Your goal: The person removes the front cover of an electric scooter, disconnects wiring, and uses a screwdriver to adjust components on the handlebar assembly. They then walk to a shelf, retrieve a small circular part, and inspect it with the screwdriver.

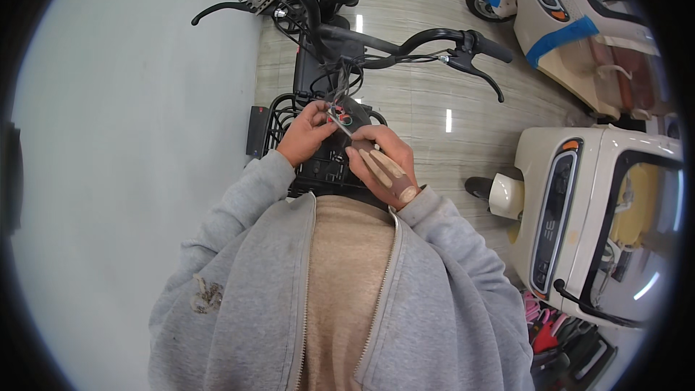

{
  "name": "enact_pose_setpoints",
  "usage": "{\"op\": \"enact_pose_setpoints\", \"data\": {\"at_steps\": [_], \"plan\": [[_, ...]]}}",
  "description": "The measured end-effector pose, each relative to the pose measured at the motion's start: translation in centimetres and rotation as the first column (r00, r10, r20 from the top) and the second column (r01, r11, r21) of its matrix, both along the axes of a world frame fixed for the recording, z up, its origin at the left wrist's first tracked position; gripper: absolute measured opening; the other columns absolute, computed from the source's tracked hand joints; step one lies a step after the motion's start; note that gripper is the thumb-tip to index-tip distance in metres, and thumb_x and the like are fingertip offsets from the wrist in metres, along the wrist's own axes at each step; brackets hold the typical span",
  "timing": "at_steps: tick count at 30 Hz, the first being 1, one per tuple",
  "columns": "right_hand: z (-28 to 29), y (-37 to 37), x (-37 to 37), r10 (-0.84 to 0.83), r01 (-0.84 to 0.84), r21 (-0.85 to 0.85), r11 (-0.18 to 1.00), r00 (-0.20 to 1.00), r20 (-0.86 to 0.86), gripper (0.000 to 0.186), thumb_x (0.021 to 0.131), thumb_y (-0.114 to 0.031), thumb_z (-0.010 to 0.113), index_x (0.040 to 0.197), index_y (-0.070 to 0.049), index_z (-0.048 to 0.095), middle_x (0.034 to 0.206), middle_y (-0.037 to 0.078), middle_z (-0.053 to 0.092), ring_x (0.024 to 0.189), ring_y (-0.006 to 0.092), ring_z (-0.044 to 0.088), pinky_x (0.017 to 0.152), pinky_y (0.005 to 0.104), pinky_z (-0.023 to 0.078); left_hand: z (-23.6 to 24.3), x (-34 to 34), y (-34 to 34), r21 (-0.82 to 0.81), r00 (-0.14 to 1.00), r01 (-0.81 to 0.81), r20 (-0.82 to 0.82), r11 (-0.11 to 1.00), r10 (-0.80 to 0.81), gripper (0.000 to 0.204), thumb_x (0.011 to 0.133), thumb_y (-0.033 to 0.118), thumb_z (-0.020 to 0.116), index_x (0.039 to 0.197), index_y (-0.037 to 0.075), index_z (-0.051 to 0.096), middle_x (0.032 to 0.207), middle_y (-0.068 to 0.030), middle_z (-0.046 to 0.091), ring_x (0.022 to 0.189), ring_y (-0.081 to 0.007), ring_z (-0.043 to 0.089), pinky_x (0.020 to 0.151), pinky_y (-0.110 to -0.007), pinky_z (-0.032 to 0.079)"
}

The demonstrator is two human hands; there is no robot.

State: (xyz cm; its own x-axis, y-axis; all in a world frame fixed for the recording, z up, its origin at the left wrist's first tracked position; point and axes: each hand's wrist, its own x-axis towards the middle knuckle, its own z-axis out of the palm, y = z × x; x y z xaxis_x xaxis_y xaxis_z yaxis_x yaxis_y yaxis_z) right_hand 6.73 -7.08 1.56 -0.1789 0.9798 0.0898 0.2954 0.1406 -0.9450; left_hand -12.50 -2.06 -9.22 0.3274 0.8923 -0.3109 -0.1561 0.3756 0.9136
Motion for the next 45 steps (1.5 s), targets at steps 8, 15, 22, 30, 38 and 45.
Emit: {"op": "enact_pose_setpoints", "data": {"at_steps": [8, 15, 22, 30, 38, 45], "plan": [[0.6, -0.1, 0.0, -0.047, 0.037, 0.131, 0.991, 0.996, 0.082, 0.022, 0.078, -0.006, 0.072, 0.098, -0.003, 0.065, 0.091, 0.012, 0.065, 0.081, 0.0261, 0.063, 0.073, 0.0339, 0.051, 1.1, -1.0, 0.1, -0.112, 0.997, 0.075, -0.006, 0.991, -0.076, 0.046, 0.093, 0.01, 0.057, 0.135, 0.005, 0.039, 0.109, -0.0004, 0.065, 0.064, -0.0013, 0.048, 0.048, -0.018, 0.035], [0.0, 0.2, -0.9, 0.025, -0.054, 0.224, 0.973, 0.991, 0.13, 0.023, 0.075, -0.006, 0.074, 0.096, -0.007, 0.067, 0.084, 0.009, 0.066, 0.081, 0.0289, 0.062, 0.074, 0.0366, 0.051, 0.0, -1.7, 0.8, -0.168, 0.996, 0.092, 0.029, 0.981, -0.089, 0.048, 0.091, 0.008, 0.058, 0.137, 0.007, 0.044, 0.093, -0.0001, 0.066, 0.063, -0.0034, 0.051, 0.049, -0.019, 0.042], [-0.7, 0.4, -1.4, 0.026, -0.088, 0.315, 0.945, 0.98, 0.197, 0.025, 0.072, -0.004, 0.074, 0.096, -0.007, 0.066, 0.083, 0.01, 0.065, 0.077, 0.0297, 0.061, 0.073, 0.0375, 0.049, 0.2, -1.6, 0.8, -0.184, 0.995, 0.093, 0.038, 0.978, -0.088, 0.048, 0.091, 0.007, 0.058, 0.137, 0.007, 0.044, 0.097, -0.0002, 0.067, 0.064, -0.0026, 0.052, 0.049, -0.018, 0.041], [-1.1, 0.2, -1.5, -0.026, -0.022, 0.278, 0.96, 0.985, 0.169, 0.024, 0.073, -0.003, 0.074, 0.095, -0.007, 0.066, 0.083, 0.011, 0.064, 0.076, 0.0295, 0.061, 0.071, 0.0368, 0.049, 0.5, -1.4, 0.6, -0.196, 0.998, 0.07, 0.017, 0.978, -0.068, 0.046, 0.092, 0.007, 0.059, 0.135, 0.009, 0.044, 0.1, 0.0015, 0.068, 0.065, -0.0013, 0.05, 0.049, -0.017, 0.039], [-1.0, 0.2, -1.5, -0.033, -0.001, 0.245, 0.97, 0.99, 0.135, 0.024, 0.074, -0.003, 0.074, 0.096, -0.006, 0.065, 0.082, 0.011, 0.063, 0.074, 0.0293, 0.061, 0.068, 0.0364, 0.05, 1.1, -1.4, 0.7, -0.194, 0.998, 0.065, 0.038, 0.979, -0.059, 0.049, 0.091, 0.005, 0.057, 0.138, 0.004, 0.041, 0.099, -0.0032, 0.069, 0.062, -0.0039, 0.052, 0.049, -0.019, 0.039], [-0.9, 0.3, -1.7, -0.035, -0.005, 0.275, 0.962, 0.99, 0.14, 0.024, 0.075, -0.004, 0.074, 0.096, -0.006, 0.065, 0.082, 0.011, 0.064, 0.074, 0.0297, 0.061, 0.068, 0.0361, 0.05, 0.7, -1.4, 0.7, -0.184, 0.998, 0.06, 0.041, 0.981, -0.053, 0.048, 0.091, 0.005, 0.057, 0.137, 0.004, 0.042, 0.091, -0.0021, 0.068, 0.06, -0.0039, 0.05, 0.048, -0.019, 0.039]]}}
